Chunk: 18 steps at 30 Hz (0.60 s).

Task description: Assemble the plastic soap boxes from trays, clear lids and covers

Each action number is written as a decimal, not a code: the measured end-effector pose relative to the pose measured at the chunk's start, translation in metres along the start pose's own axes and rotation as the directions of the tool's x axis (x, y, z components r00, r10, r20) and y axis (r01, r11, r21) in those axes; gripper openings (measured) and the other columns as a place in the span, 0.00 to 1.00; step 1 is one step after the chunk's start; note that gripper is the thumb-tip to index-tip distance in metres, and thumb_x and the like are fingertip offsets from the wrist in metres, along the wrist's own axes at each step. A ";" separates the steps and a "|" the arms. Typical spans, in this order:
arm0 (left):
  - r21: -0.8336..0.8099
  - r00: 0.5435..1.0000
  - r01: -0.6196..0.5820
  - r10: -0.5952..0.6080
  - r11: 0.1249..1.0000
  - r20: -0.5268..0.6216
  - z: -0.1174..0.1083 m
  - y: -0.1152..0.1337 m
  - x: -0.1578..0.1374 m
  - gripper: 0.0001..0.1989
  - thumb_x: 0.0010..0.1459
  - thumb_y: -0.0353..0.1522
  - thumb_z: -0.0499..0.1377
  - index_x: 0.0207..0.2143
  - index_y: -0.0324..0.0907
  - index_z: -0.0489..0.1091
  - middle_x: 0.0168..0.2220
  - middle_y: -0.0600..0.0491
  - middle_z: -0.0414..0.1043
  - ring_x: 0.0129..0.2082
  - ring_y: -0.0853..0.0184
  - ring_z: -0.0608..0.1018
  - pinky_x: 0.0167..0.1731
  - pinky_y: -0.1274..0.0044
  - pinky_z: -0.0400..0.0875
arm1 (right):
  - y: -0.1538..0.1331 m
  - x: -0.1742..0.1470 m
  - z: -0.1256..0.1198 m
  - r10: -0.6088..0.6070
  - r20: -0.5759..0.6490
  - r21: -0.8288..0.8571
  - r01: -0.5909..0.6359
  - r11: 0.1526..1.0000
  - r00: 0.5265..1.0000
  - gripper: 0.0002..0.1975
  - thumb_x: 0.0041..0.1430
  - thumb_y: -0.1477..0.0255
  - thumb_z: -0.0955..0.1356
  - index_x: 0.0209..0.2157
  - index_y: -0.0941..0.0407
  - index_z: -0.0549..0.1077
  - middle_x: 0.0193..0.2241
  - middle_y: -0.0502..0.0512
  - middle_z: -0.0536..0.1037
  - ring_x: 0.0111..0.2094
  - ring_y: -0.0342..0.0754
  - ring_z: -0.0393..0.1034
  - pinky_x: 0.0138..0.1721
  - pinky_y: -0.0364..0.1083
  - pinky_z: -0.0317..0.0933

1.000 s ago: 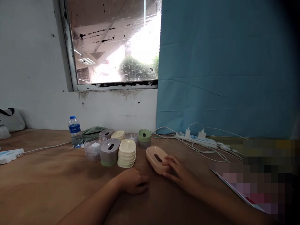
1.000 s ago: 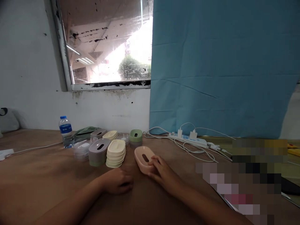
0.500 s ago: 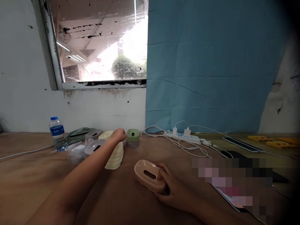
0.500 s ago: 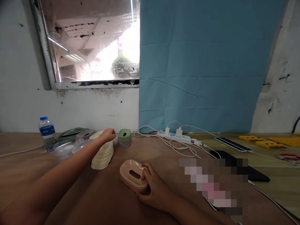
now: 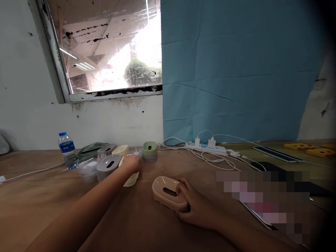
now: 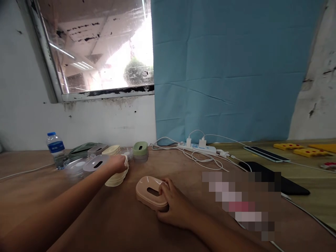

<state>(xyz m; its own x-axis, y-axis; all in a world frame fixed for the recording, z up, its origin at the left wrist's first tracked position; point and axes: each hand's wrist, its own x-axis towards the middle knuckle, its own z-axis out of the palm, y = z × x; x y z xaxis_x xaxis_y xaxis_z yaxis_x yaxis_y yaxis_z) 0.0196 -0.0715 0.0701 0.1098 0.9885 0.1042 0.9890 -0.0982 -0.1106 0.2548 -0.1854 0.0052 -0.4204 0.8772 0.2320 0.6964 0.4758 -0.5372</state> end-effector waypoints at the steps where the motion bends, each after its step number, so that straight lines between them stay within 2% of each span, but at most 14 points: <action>1: 0.001 1.000 -0.005 0.005 1.000 -0.019 0.004 0.000 -0.005 0.12 0.47 0.36 0.56 0.33 0.37 0.70 0.37 0.40 0.72 0.39 0.55 0.73 0.38 0.68 0.65 | 0.000 0.000 0.000 -0.002 0.001 -0.003 0.002 1.000 1.000 0.17 0.38 0.74 0.65 0.34 0.54 0.61 0.48 0.54 0.56 0.41 0.49 0.62 0.38 0.45 0.58; 4: -0.012 0.996 -0.025 0.024 1.000 -0.086 0.011 -0.002 -0.013 0.10 0.53 0.31 0.51 0.33 0.35 0.69 0.35 0.40 0.71 0.36 0.57 0.74 0.34 0.69 0.65 | 0.002 0.000 0.000 -0.015 0.011 0.007 0.015 1.000 1.000 0.17 0.40 0.73 0.65 0.36 0.53 0.61 0.47 0.54 0.58 0.40 0.49 0.62 0.37 0.45 0.59; 7: -0.017 0.982 -0.039 0.035 0.999 -0.186 0.004 -0.005 -0.017 0.11 0.56 0.31 0.49 0.34 0.35 0.67 0.34 0.40 0.70 0.35 0.56 0.73 0.34 0.69 0.64 | 0.006 0.001 0.002 -0.035 -0.018 0.018 0.035 0.999 0.999 0.19 0.40 0.73 0.65 0.38 0.53 0.60 0.46 0.55 0.59 0.43 0.52 0.61 0.40 0.46 0.58; 11: 0.000 0.932 -0.045 0.042 0.999 -0.359 -0.010 0.000 -0.040 0.14 0.59 0.32 0.41 0.37 0.34 0.63 0.36 0.39 0.66 0.39 0.56 0.70 0.38 0.66 0.60 | 0.012 0.004 0.004 -0.044 -0.150 0.143 0.066 0.987 0.988 0.24 0.42 0.70 0.65 0.43 0.52 0.54 0.46 0.55 0.58 0.45 0.52 0.59 0.44 0.48 0.56; 12: 0.020 0.909 -0.094 0.094 0.995 -0.406 -0.010 0.003 -0.049 0.14 0.60 0.32 0.40 0.37 0.35 0.63 0.36 0.41 0.65 0.39 0.56 0.68 0.39 0.66 0.59 | 0.014 0.005 0.004 -0.036 -0.214 0.209 0.081 0.975 0.976 0.24 0.44 0.68 0.65 0.44 0.52 0.52 0.46 0.55 0.58 0.45 0.52 0.59 0.44 0.48 0.56; 14: 0.088 0.833 -0.278 0.285 0.957 -0.474 -0.004 0.010 -0.070 0.13 0.60 0.32 0.40 0.35 0.38 0.62 0.35 0.45 0.65 0.36 0.59 0.67 0.38 0.67 0.58 | 0.019 0.007 0.002 -0.021 -0.357 0.341 0.151 0.928 0.934 0.25 0.45 0.63 0.64 0.44 0.51 0.50 0.48 0.57 0.56 0.47 0.53 0.57 0.45 0.49 0.55; 16: 0.142 0.737 -0.500 0.506 0.855 -0.448 0.010 0.018 -0.090 0.12 0.60 0.32 0.40 0.32 0.40 0.62 0.33 0.48 0.65 0.33 0.62 0.66 0.36 0.70 0.58 | 0.024 0.009 -0.003 -0.018 -0.460 0.424 0.238 0.874 0.888 0.27 0.45 0.57 0.64 0.44 0.50 0.49 0.51 0.58 0.53 0.50 0.55 0.55 0.45 0.49 0.55; 18: 0.156 0.630 -0.685 0.687 0.711 -0.363 0.026 0.022 -0.104 0.11 0.60 0.32 0.41 0.32 0.41 0.61 0.32 0.50 0.65 0.33 0.64 0.66 0.36 0.72 0.58 | 0.029 0.010 -0.007 -0.021 -0.496 0.453 0.280 0.846 0.868 0.29 0.44 0.53 0.64 0.44 0.50 0.49 0.52 0.58 0.53 0.51 0.56 0.54 0.45 0.49 0.55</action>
<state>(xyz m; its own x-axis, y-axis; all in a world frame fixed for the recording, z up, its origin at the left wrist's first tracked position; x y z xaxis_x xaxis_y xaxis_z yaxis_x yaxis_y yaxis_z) 0.0276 -0.1732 0.0309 0.7843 0.5137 0.3480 0.6128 -0.7292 -0.3046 0.2748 -0.1624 -0.0020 -0.0910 0.7830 0.6154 0.2083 0.6192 -0.7571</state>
